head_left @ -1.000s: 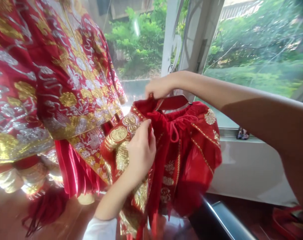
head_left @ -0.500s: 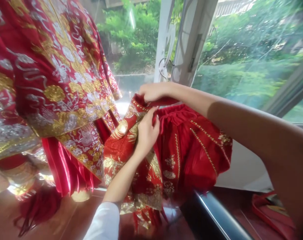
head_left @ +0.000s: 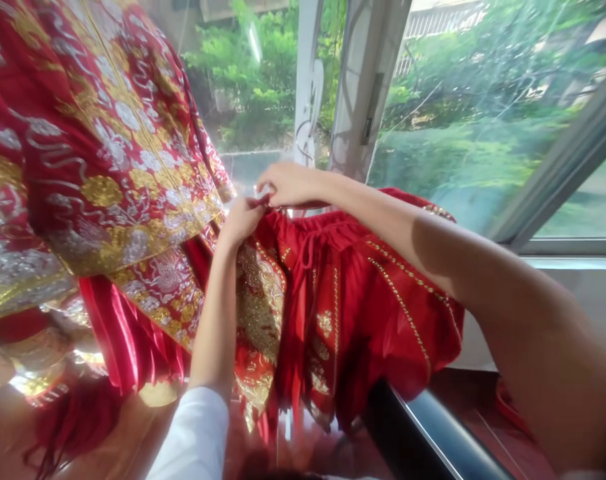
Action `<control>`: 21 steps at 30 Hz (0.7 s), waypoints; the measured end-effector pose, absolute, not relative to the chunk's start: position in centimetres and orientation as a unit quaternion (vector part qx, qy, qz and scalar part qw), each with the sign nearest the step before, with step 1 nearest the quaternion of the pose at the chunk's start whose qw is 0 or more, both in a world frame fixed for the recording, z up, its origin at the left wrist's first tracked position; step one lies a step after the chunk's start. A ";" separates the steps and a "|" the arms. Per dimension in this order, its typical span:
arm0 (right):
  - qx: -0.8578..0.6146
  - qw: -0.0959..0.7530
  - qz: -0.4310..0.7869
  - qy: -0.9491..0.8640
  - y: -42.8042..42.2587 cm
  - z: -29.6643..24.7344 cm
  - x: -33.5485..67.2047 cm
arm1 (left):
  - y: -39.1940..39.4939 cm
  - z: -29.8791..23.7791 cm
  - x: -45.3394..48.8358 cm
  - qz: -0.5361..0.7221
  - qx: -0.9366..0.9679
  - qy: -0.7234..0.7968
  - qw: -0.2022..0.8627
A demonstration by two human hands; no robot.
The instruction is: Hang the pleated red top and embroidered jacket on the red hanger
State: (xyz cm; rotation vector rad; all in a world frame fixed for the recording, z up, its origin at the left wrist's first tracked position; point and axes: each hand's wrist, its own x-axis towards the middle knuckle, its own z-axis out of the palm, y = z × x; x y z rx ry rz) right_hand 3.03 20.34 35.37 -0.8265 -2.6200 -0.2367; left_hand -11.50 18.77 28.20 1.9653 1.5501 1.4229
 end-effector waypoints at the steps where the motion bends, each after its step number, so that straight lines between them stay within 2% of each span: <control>1: -0.263 0.238 -0.077 -0.932 19.9 35.1 4.4 | 18.8 28.0 -11.6 0.500 0.672 0.531 0.125; 4: -0.272 0.414 -0.103 -0.862 18.6 33.6 9.7 | 18.3 28.0 -11.8 0.491 0.661 0.556 0.113; 6: -0.355 0.479 -0.132 -0.792 18.4 32.0 13.2 | 18.1 28.5 -11.8 0.474 0.659 0.573 0.112; 9: -0.461 0.452 -0.117 -0.755 19.0 29.6 16.2 | 18.8 29.9 -11.5 0.446 0.677 0.577 0.102; 11: -0.476 0.453 -0.113 -0.745 19.6 28.5 16.5 | 19.8 31.1 -10.8 0.401 0.702 0.581 0.092; 16: -0.432 0.586 -0.186 -0.660 20.3 26.2 13.6 | 22.0 33.4 -8.9 0.300 0.741 0.585 0.141; 19: -0.387 0.591 -0.229 -0.669 20.0 24.2 10.6 | 22.1 33.1 -8.8 0.303 0.747 0.560 0.194; 21: -0.391 0.575 -0.192 -0.692 19.5 23.0 8.4 | 22.1 32.6 -9.0 0.317 0.750 0.539 0.215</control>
